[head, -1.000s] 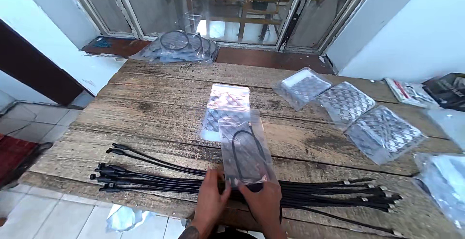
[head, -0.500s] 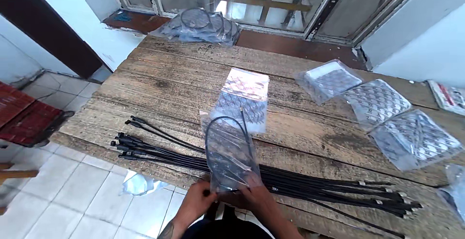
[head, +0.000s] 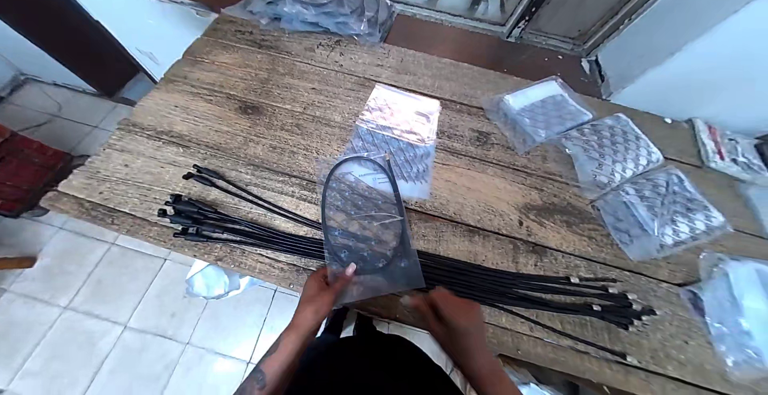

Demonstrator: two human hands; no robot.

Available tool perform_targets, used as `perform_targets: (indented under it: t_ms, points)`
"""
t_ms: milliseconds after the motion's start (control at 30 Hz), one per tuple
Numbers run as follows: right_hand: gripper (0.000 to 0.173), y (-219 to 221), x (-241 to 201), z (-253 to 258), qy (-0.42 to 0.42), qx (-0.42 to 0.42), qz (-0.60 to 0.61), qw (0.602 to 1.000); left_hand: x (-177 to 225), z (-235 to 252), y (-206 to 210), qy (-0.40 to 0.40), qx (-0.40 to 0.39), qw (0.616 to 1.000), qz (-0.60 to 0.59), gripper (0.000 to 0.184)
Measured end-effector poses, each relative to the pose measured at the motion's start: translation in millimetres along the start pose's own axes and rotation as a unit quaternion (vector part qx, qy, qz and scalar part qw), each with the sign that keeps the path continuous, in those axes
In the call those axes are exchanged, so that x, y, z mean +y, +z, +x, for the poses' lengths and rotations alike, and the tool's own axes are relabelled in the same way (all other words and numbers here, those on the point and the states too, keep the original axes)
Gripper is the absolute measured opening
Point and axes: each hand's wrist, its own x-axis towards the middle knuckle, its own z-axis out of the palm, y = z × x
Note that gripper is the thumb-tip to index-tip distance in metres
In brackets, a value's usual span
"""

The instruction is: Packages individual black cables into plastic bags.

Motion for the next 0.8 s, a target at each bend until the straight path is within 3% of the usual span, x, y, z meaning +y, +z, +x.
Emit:
perform_targets:
  t_ms: [67, 167, 267, 333, 400, 467, 533, 633, 700, 767, 800]
  points:
    - [0.052, -12, 20, 11, 0.172, -0.029, -0.008, 0.985, 1, 3, 13, -0.024, 0.064, 0.995, -0.068, 0.017]
    - [0.042, -12, 26, 38, 0.363, -0.190, 0.216, 0.886, 25, -13, 3, -0.054, -0.011, 0.991, -0.124, 0.012]
    - [0.025, 13, 10, 38, 0.376, -0.180, 0.389, 0.822, 29, -10, -6, -0.039, -0.053, 0.997, -0.045, 0.026]
    - [0.025, 19, 7, 34, 0.372, -0.180, 0.423, 0.806, 20, -3, -4, -0.017, -0.034, 0.999, -0.028, 0.025]
    - [0.023, 10, 14, 31, 0.380, -0.237, 0.436, 0.780, 20, -4, -4, -0.022, -0.025, 0.998, -0.059, 0.029]
    - [0.032, -3, 19, 41, 0.406, -0.302, 0.451, 0.735, 30, -7, -10, -0.046, -0.036, 0.995, -0.079, 0.039]
    - [0.054, -4, 18, 55, 0.426, -0.315, 0.466, 0.708, 38, -6, -16, -0.047, -0.061, 0.996, -0.042, 0.060]
    - [0.060, 10, 11, 58, 0.386, -0.279, 0.476, 0.739, 34, -6, -16, -0.013, -0.027, 0.998, 0.049, 0.087]
    - [0.063, 12, 8, 76, 0.314, -0.247, 0.465, 0.790, 49, 4, -15, 0.050, 0.028, 0.994, 0.088, 0.085]
    - [0.067, 18, 10, 140, 0.245, -0.155, 0.459, 0.840, 96, 37, -16, 0.125, 0.081, 0.986, 0.079, 0.079]
    - [0.068, 15, 8, 187, 0.225, -0.100, 0.465, 0.850, 134, 54, -17, 0.152, 0.093, 0.984, 0.019, 0.067]
